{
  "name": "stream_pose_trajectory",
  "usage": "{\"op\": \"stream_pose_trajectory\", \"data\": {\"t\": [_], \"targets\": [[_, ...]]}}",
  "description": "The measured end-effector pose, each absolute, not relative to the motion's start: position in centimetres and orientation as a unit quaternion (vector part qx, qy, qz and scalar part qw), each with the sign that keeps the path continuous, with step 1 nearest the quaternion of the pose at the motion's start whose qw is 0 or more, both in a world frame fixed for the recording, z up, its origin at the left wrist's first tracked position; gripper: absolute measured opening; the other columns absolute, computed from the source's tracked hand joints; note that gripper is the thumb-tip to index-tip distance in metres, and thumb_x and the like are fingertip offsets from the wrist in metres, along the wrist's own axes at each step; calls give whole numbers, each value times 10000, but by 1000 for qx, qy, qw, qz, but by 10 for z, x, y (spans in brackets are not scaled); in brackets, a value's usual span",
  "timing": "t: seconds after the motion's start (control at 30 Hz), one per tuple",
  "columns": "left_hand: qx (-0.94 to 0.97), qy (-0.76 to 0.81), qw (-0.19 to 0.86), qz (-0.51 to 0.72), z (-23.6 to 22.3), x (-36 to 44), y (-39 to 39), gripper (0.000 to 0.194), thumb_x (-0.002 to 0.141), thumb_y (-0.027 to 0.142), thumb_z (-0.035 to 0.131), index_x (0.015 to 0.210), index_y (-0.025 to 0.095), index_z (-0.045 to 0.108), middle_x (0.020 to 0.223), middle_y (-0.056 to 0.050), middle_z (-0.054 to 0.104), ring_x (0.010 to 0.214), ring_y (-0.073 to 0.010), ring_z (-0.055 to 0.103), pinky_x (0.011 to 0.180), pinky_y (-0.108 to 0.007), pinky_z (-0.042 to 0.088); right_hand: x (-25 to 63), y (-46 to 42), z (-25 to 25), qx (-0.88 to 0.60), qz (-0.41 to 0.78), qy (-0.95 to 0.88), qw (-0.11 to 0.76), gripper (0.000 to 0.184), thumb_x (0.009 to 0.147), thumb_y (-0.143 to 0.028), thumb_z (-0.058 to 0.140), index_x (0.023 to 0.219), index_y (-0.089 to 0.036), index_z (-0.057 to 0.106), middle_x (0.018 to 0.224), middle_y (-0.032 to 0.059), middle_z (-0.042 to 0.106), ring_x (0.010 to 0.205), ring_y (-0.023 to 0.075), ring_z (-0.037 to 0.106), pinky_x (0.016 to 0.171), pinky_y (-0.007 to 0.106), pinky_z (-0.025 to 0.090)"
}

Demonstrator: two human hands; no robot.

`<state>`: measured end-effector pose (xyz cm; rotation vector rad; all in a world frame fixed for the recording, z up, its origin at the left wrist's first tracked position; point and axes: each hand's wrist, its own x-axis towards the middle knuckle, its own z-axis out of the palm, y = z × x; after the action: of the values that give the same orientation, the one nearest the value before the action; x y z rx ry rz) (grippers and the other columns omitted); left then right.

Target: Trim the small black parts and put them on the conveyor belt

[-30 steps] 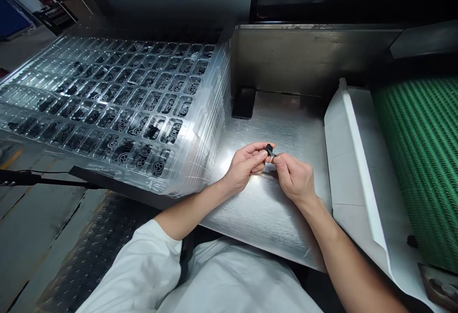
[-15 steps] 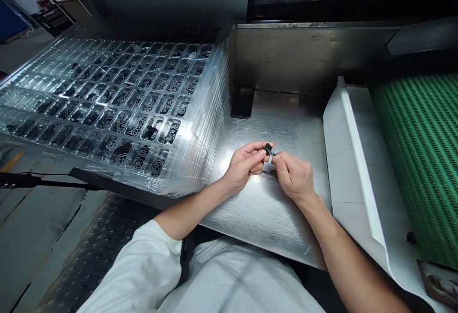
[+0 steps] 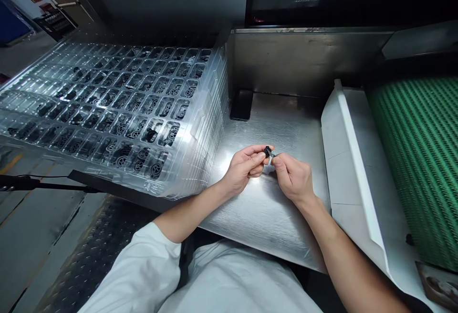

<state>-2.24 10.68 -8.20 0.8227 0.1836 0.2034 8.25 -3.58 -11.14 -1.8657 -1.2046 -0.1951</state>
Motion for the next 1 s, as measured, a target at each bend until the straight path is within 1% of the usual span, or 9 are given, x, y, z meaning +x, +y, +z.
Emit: {"op": "stream_pose_trajectory", "data": {"t": [0.2,0.27,0.37,0.43,0.57,0.7,0.8,0.9,1.0], "targets": [[387,95,914,82,-82,-22,107,417,806,372,847,1132,135,739,805,-8,579,516,-8,309,490,-208,172,81,-38,-107,-714,-54,-459,526,469,1151,-510,396,865,-224,634,646,-13,517,544,180,482,566,328,358],[389,96,913,77,-83,-22,106,440,795,381,853,1139,134,734,804,-8,582,516,-8,312,487,-208,163,80,-37,-107,-707,-38,-439,553,446,1132,-539,458,890,-223,659,639,-24,509,538,174,462,555,319,355],[401,94,908,73,-87,-22,105,462,776,392,864,1126,122,728,780,-13,601,507,-10,323,486,-207,166,77,-33,-106,-717,-24,-398,572,407,1065,-569,599,858,-225,664,635,-35,511,534,166,425,534,305,339],[415,88,902,74,-91,-21,104,460,773,400,862,1104,111,726,753,-19,618,497,-13,333,484,-207,181,75,-31,-106,-723,-12,-377,579,408,1036,-571,638,822,-224,657,637,-32,526,538,166,419,529,298,341],[450,76,885,85,-96,-20,103,446,811,438,818,1101,110,729,728,-21,632,487,-22,351,480,-207,211,72,-29,-105,-719,4,-369,588,409,1040,-529,635,770,-221,634,628,-30,525,542,161,424,531,289,345],[468,79,874,107,-97,-19,102,435,816,438,825,1092,114,731,714,-10,623,481,-21,354,472,-207,205,70,-28,-104,-711,-20,-383,589,317,1044,-387,649,778,-217,620,616,-55,483,527,140,390,519,279,310],[466,82,874,106,-97,-18,101,452,814,442,833,1115,121,730,731,-9,629,471,-14,335,463,-211,174,68,-28,-105,-707,-33,-390,590,264,1052,-325,630,811,-217,623,645,-55,509,544,138,405,537,278,318],[458,94,878,105,-97,-18,101,461,807,467,831,1105,128,735,741,-7,628,463,-12,321,460,-218,166,68,-28,-109,-710,-51,-371,597,248,1059,-336,617,841,-218,621,666,-48,513,560,146,417,555,285,331],[450,101,880,109,-94,-18,101,441,806,472,827,1066,128,737,760,-13,635,465,-13,320,461,-225,164,71,-29,-114,-718,-56,-328,612,263,1061,-403,619,875,-217,623,671,-42,522,557,157,435,561,296,348]]}}
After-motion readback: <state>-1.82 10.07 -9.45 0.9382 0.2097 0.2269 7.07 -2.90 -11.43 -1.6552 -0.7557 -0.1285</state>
